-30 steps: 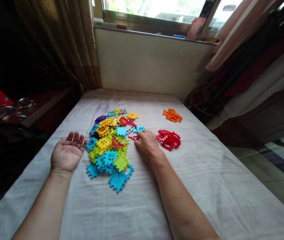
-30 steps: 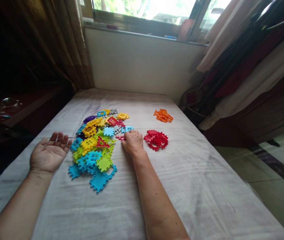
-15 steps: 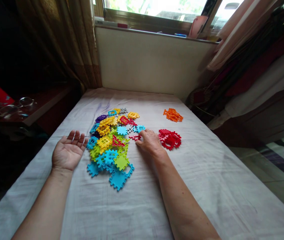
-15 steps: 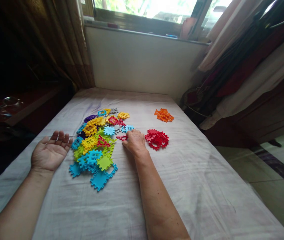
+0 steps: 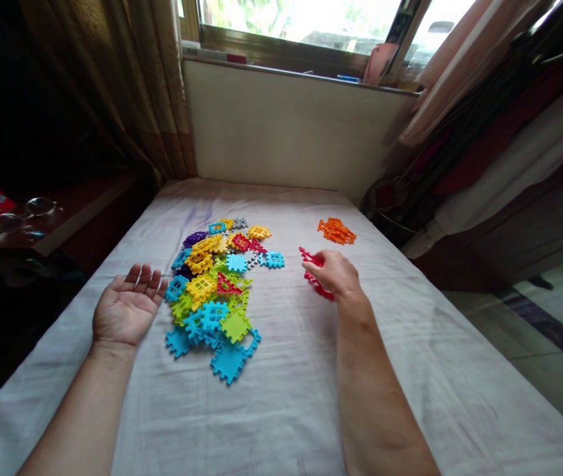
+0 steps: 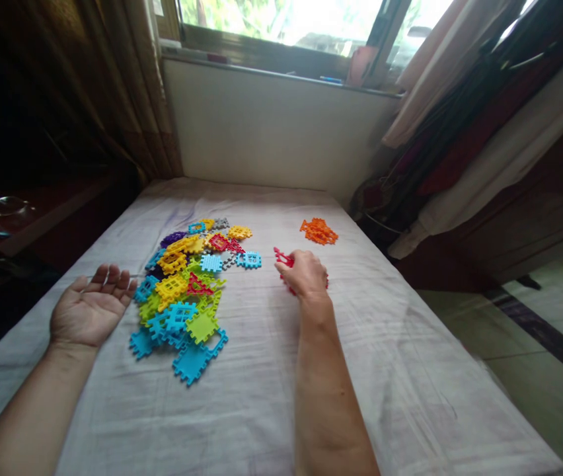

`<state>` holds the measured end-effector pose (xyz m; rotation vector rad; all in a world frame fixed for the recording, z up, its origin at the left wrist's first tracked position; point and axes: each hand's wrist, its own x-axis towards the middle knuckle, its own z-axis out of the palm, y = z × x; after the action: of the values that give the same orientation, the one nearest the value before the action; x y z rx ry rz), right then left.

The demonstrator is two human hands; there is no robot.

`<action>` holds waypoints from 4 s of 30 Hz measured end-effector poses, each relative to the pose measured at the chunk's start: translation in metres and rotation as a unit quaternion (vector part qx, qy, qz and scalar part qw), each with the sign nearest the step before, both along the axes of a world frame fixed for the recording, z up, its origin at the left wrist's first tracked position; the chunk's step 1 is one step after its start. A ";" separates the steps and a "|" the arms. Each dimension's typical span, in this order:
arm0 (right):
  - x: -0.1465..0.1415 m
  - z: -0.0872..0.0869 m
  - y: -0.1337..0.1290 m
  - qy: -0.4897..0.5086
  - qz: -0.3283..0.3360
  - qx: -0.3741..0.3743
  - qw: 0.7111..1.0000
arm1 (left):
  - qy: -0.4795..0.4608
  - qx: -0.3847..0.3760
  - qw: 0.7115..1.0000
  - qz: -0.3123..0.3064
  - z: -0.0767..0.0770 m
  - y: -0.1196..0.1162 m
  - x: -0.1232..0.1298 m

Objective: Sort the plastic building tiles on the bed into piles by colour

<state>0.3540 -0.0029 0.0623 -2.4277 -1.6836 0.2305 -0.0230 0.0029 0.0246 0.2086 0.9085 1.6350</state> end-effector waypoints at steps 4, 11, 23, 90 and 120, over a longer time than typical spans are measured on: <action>0.043 -0.004 -0.006 0.021 -0.132 -0.029 0.991 | 0.006 0.002 1.000 -0.001 -0.001 0.000 0.000; 0.042 -0.011 -0.007 0.013 -0.158 -0.022 0.987 | 0.001 0.007 1.000 -0.007 -0.004 0.001 -0.003; -0.071 -0.013 0.055 -0.037 0.125 0.031 0.991 | -0.027 0.011 1.000 -0.006 -0.007 0.002 -0.007; -0.005 -0.012 0.013 -0.042 0.000 0.083 0.996 | -0.041 0.009 0.999 -0.006 -0.005 0.003 -0.004; -0.139 -0.038 -0.001 0.010 0.337 0.099 0.936 | -0.038 0.020 0.999 -0.008 -0.007 0.002 -0.006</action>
<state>0.2152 -0.0036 0.0248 -1.6256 -2.3384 0.1574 -0.0287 0.0052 0.0172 0.1803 0.8149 1.6369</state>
